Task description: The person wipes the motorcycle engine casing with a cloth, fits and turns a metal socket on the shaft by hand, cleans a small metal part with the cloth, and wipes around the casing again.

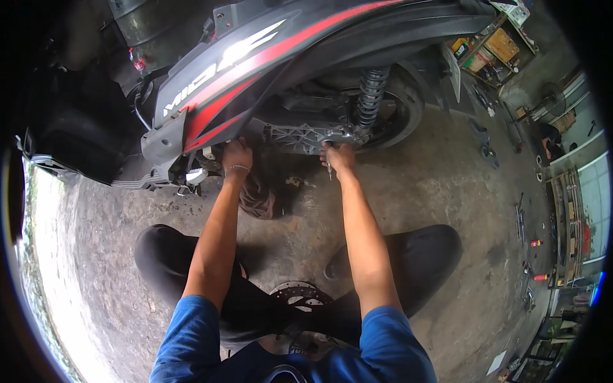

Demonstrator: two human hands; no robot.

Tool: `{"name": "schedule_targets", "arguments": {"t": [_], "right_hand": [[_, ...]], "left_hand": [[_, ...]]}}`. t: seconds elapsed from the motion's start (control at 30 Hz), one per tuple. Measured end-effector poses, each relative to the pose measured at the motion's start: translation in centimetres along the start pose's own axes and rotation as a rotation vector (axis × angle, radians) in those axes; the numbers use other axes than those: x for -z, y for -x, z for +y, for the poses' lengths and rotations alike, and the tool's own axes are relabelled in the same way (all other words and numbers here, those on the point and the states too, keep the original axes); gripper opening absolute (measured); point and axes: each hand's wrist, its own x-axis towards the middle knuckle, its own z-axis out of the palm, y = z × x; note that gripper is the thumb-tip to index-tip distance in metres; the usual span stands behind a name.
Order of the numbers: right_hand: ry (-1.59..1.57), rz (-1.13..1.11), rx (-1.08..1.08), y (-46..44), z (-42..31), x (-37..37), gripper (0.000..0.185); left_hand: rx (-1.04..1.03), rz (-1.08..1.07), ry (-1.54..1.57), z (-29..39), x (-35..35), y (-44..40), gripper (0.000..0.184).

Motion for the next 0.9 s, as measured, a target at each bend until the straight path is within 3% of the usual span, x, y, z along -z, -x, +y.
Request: {"name": "schedule_targets", "arguments": {"t": [0.9], "right_hand": [[0.097,0.065,0.143,6.6,4.4,0.7,0.02]], "left_hand": [[0.047,-0.111,0.093,0.8,1.5,0.1,0.037]]}}
